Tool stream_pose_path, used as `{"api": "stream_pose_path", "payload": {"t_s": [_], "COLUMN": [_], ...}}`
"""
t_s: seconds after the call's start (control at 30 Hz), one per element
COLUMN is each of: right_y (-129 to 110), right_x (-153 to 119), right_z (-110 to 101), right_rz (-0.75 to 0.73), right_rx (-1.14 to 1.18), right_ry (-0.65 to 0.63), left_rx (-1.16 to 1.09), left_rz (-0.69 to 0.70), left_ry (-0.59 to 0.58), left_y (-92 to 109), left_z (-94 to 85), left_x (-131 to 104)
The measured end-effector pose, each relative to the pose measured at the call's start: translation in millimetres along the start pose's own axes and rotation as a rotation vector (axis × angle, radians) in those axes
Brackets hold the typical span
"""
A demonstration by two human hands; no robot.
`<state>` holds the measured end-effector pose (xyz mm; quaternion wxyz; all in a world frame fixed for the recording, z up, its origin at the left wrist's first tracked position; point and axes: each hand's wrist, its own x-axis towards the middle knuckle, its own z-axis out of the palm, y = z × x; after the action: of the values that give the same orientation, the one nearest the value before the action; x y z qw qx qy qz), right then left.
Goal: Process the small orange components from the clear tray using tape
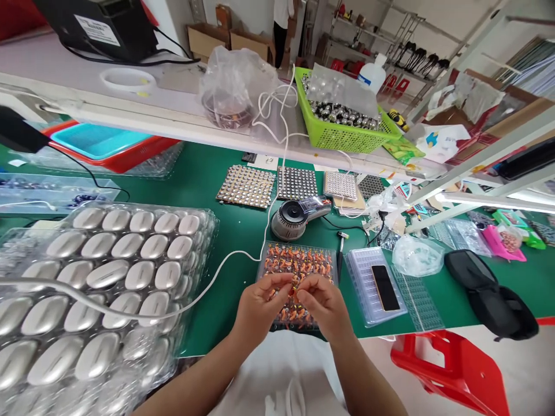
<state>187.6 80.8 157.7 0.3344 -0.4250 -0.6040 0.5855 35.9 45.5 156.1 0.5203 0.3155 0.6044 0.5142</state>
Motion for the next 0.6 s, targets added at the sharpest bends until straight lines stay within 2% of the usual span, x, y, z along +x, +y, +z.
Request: {"api": "stream_pose_path", "payload": {"t_s": [0.37,0.6], "right_y": [-6,-4], "right_x": [7,12], "right_z": [-5,-4], "right_rz": [0.061,0.084], "right_rx": [-0.094,-0.094], "right_ry": [-0.054,-0.070], "left_rx": [0.123,0.106], "left_rz": [0.069,0.077], "left_ry": [-0.027,-0.050], "left_y": [-6,-9], "left_z": [-1.9,-3.6], "left_x": [0,1]}}
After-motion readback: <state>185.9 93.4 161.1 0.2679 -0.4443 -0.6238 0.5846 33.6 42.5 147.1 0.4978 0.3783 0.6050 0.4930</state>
